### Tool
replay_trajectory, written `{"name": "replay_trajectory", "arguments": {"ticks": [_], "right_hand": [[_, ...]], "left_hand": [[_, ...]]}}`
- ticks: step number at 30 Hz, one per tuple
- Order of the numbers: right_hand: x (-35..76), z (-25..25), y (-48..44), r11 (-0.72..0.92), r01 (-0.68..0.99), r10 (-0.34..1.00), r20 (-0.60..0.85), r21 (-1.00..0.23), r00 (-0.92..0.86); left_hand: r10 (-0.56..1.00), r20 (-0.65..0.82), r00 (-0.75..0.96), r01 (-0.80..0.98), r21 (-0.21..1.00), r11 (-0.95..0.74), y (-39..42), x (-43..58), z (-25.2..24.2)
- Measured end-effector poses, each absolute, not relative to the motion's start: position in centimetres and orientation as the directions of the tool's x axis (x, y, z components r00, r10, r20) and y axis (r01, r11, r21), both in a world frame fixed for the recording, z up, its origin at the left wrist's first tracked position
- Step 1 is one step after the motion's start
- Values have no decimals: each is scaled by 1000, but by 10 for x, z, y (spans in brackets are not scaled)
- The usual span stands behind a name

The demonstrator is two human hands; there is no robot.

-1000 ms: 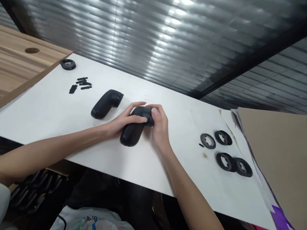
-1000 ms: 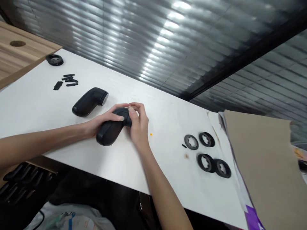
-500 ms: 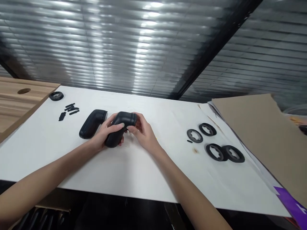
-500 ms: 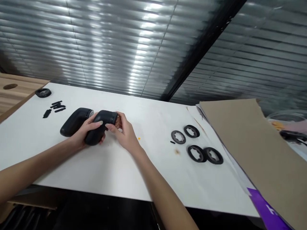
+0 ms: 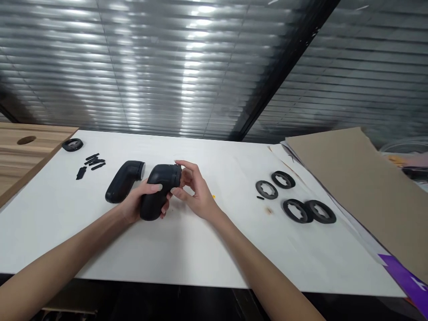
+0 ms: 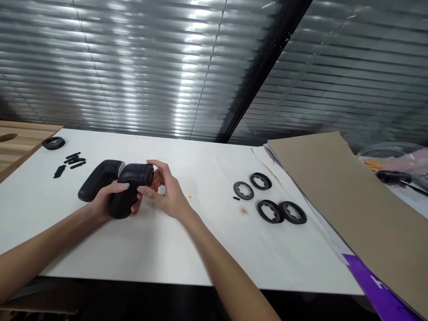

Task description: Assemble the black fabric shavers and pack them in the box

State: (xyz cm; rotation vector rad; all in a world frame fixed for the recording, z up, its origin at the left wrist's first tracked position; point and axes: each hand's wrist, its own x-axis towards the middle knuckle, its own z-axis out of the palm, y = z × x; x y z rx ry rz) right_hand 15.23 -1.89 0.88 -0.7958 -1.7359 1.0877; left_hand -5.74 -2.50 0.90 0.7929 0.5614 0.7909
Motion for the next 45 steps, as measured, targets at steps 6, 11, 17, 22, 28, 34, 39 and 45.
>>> {"name": "replay_trajectory", "arguments": {"ticks": [6, 11, 17, 22, 28, 34, 39, 45], "right_hand": [[152, 17, -24, 374, 118, 877, 310, -920, -366], [155, 20, -26, 367, 111, 882, 308, -923, -357], [159, 16, -26, 358, 132, 884, 290, -924, -366], [159, 15, -27, 355, 150, 892, 286, -923, -351], [159, 13, -24, 379, 139, 887, 318, -915, -334], [159, 14, -23, 310, 163, 902, 236, -936, -360], [159, 15, -24, 259, 208, 912, 168, -943, -374], [159, 14, -23, 254, 227, 913, 156, -940, -376]], "left_hand": [[509, -63, 859, -433, 440, 787, -19, -67, 6], [393, -9, 920, -379, 240, 894, -17, -68, 3], [353, -25, 935, -342, 186, 921, -19, -67, 2], [327, -10, 945, -321, 158, 934, -19, -68, 1], [362, -33, 932, -352, 162, 922, -19, -66, 1], [463, -144, 875, -437, 176, 882, -21, -61, 8], [479, -172, 861, -456, 157, 876, -22, -60, 7], [482, -174, 859, -462, 147, 875, -23, -58, 5]]}}
